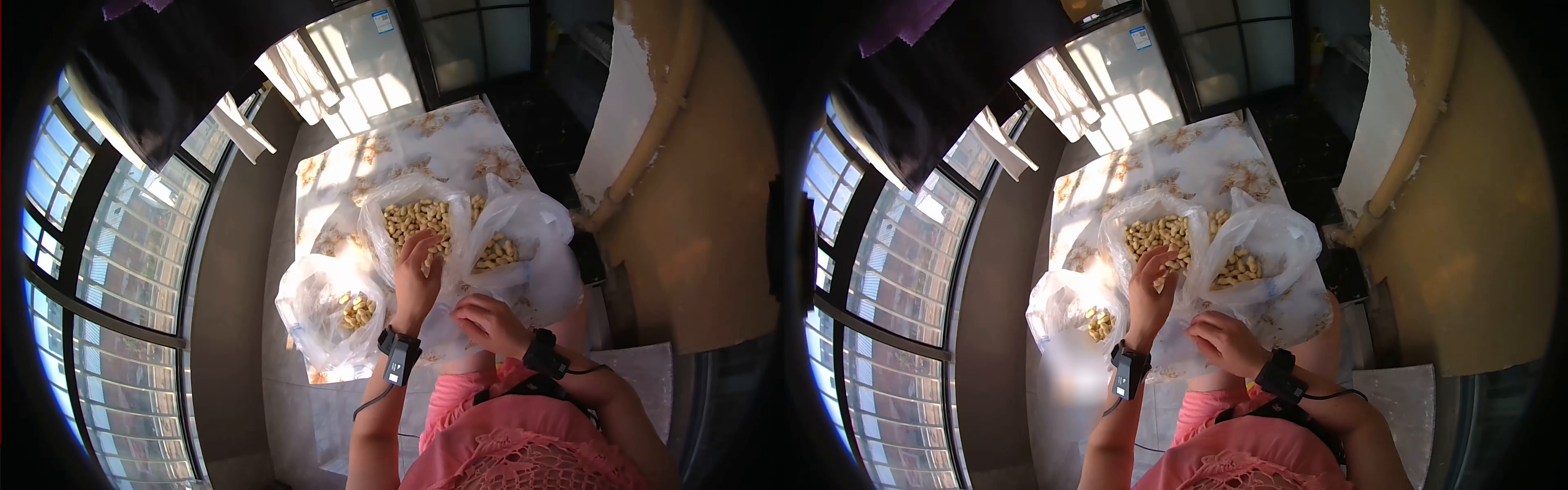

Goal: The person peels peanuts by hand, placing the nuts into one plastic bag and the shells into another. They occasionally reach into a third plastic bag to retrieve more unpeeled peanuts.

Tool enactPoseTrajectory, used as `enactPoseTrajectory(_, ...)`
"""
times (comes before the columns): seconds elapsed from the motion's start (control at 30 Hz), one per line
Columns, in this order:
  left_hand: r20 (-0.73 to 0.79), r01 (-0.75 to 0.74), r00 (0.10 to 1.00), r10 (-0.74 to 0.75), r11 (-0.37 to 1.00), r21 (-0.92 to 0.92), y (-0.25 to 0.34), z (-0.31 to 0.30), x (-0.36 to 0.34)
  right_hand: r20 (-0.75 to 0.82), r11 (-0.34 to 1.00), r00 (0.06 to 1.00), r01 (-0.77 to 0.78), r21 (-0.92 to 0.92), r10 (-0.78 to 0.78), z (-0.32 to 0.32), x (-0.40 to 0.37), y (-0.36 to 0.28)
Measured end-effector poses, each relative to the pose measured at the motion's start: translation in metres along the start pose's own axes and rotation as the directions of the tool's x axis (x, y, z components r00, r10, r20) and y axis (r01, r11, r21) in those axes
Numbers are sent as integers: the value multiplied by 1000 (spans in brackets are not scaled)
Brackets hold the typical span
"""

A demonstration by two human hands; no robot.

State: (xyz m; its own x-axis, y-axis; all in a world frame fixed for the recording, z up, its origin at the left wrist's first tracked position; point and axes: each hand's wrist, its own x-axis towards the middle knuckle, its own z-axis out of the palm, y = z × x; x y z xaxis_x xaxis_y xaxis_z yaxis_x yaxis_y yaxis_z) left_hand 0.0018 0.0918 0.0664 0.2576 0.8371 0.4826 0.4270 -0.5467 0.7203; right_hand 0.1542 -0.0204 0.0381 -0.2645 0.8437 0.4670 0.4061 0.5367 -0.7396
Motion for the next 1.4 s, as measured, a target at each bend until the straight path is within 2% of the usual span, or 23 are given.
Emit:
enactPoseTrajectory(0.03, -14, 33, 999, -35, 994, -107, 3, -3, -5, 4, 1000, 1000, 0, 1, 0, 0, -8, 4)
enactPoseTrajectory(0.07, -15, 39, 999, -41, 993, -108, 6, -7, -11, 4, 999, 1000, -31, 22, 31, 0, -16, 7)
enactPoseTrajectory(0.13, 50, 254, 967, -251, 924, -286, 12, -13, -27, 7, 997, 998, -65, 38, 65, 1, -25, 13)
enactPoseTrajectory(0.2, 67, 292, 956, -286, 901, -320, 11, -14, -53, -73, 975, 975, -202, 95, 209, 2, -29, 16)
enactPoseTrajectory(0.33, 179, 455, 888, -424, 748, -484, 16, -14, -111, -54, 982, 984, -166, 92, 171, 4, -4, 14)
enactPoseTrajectory(0.37, 206, 487, 868, -452, 694, -530, 19, -14, -121, -8, 985, 991, -128, 118, 130, 11, 3, 21)
enactPoseTrajectory(0.43, 267, 537, 841, -470, 674, -507, 18, -19, -141, 43, 985, 996, -87, 150, 81, 25, 20, 29)
enactPoseTrajectory(0.53, 358, 629, 777, -518, 625, -462, 26, -24, -166, 9, 977, 996, -92, 193, 92, 48, 47, 42)
enactPoseTrajectory(0.67, 539, 771, 632, -557, 524, -362, 4, -21, -212, 82, 984, 994, -81, 161, 69, 61, 47, 36)
enactPoseTrajectory(0.7, 537, 770, 633, -557, 522, -366, 3, -22, -220, 86, 984, 994, -81, 159, 68, 64, 42, 32)
enactPoseTrajectory(0.77, 558, 826, 562, -611, 394, -402, 1, -23, -228, 101, 964, 995, -30, 262, 4, 67, 30, 25)
enactPoseTrajectory(0.8, 565, 833, 553, -613, 385, -397, 0, -23, -230, 135, 960, 991, -48, 275, 11, 64, 27, 20)
enactPoseTrajectory(0.93, 591, 818, 574, -567, 430, -382, -3, -22, -223, 136, 954, 989, -97, 283, 60, 52, 27, 8)
enactPoseTrajectory(1.0, 553, 757, 653, -518, 466, -457, 0, -21, -211, 33, 977, 998, -53, 206, 47, 43, 36, 2)
enactPoseTrajectory(1.03, 551, 752, 659, -512, 472, -460, 5, -20, -202, 30, 978, 999, -47, 201, 41, 41, 42, 2)
enactPoseTrajectory(1.1, 344, 623, 764, -546, 484, -615, 14, -19, -181, -28, 1000, 1000, 12, 6, -12, 37, 52, 1)
enactPoseTrajectory(1.13, 305, 602, 778, -549, 512, -613, 9, -20, -175, 35, 994, 999, 24, -108, -20, 37, 52, 8)
enactPoseTrajectory(1.17, 301, 593, 785, -541, 519, -615, 10, -22, -165, 30, 993, 999, 33, -113, -30, 35, 52, 8)
enactPoseTrajectory(1.23, 15, 374, 917, -400, 843, -386, 22, -29, -139, 73, 945, 997, 57, -322, -35, 32, 52, 3)
enactPoseTrajectory(1.27, 5, 343, 933, -359, 887, -310, 31, -36, -125, 91, 939, 995, 63, -339, -34, 34, 49, 9)
enactPoseTrajectory(1.3, 1, 336, 936, -353, 889, -311, 30, -37, -114, 90, 937, 995, 68, -343, -40, 33, 50, 5)
enactPoseTrajectory(1.37, -137, 131, 982, -129, 991, 10, 27, -37, -95, 66, 912, 997, 63, -406, -40, 30, 52, -4)
enactPoseTrajectory(1.4, -119, 94, 989, -86, 993, 70, 21, -36, -87, 55, 903, 998, 55, -426, -35, 31, 51, -1)
